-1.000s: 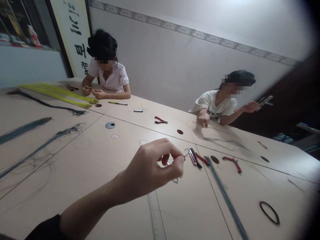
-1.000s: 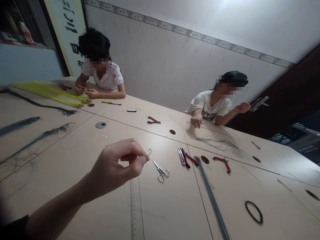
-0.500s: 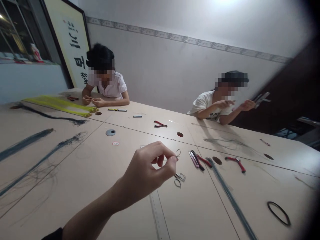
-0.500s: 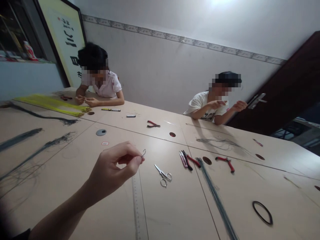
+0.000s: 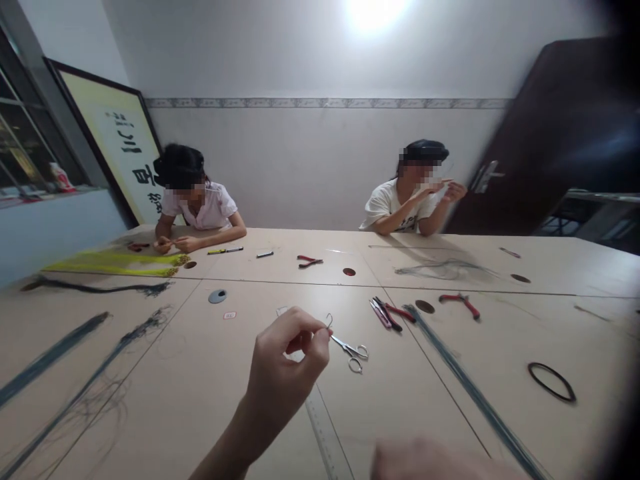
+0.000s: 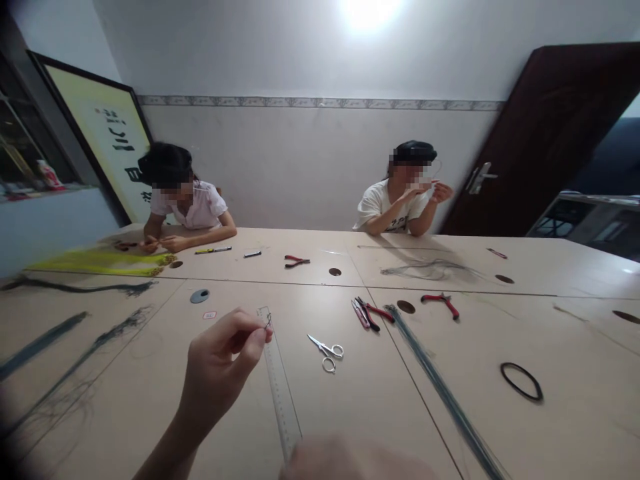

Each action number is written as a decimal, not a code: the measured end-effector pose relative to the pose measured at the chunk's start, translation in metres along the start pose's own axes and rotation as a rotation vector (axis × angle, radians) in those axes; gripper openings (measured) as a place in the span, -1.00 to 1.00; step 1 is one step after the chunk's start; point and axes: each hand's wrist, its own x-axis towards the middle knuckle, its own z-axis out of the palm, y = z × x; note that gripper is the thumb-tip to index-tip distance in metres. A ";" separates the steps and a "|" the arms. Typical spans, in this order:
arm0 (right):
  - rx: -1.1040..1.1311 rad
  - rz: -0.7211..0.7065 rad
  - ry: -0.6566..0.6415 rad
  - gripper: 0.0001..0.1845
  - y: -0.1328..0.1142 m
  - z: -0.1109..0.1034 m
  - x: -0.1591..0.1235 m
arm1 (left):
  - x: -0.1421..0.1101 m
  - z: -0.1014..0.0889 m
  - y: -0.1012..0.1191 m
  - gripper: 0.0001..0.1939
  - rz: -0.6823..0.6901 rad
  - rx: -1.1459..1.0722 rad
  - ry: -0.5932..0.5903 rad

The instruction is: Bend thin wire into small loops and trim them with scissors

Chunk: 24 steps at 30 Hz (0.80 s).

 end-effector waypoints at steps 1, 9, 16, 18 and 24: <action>0.002 0.023 -0.018 -0.91 -0.003 -0.005 0.005 | -0.001 0.003 0.003 -0.81 0.014 0.015 0.008; 0.066 0.180 0.317 -0.93 0.021 0.011 0.040 | 0.001 0.020 0.009 -0.83 0.208 0.129 0.079; 0.098 0.205 0.263 -0.90 0.028 0.014 0.039 | 0.003 0.013 0.001 -0.86 0.366 0.279 0.101; 0.094 0.213 0.258 -0.89 0.028 0.014 0.039 | 0.003 0.012 0.000 -0.87 0.410 0.320 0.096; 0.039 0.163 0.252 -0.86 0.029 0.014 0.040 | -0.001 0.012 -0.001 -0.86 0.492 0.403 0.071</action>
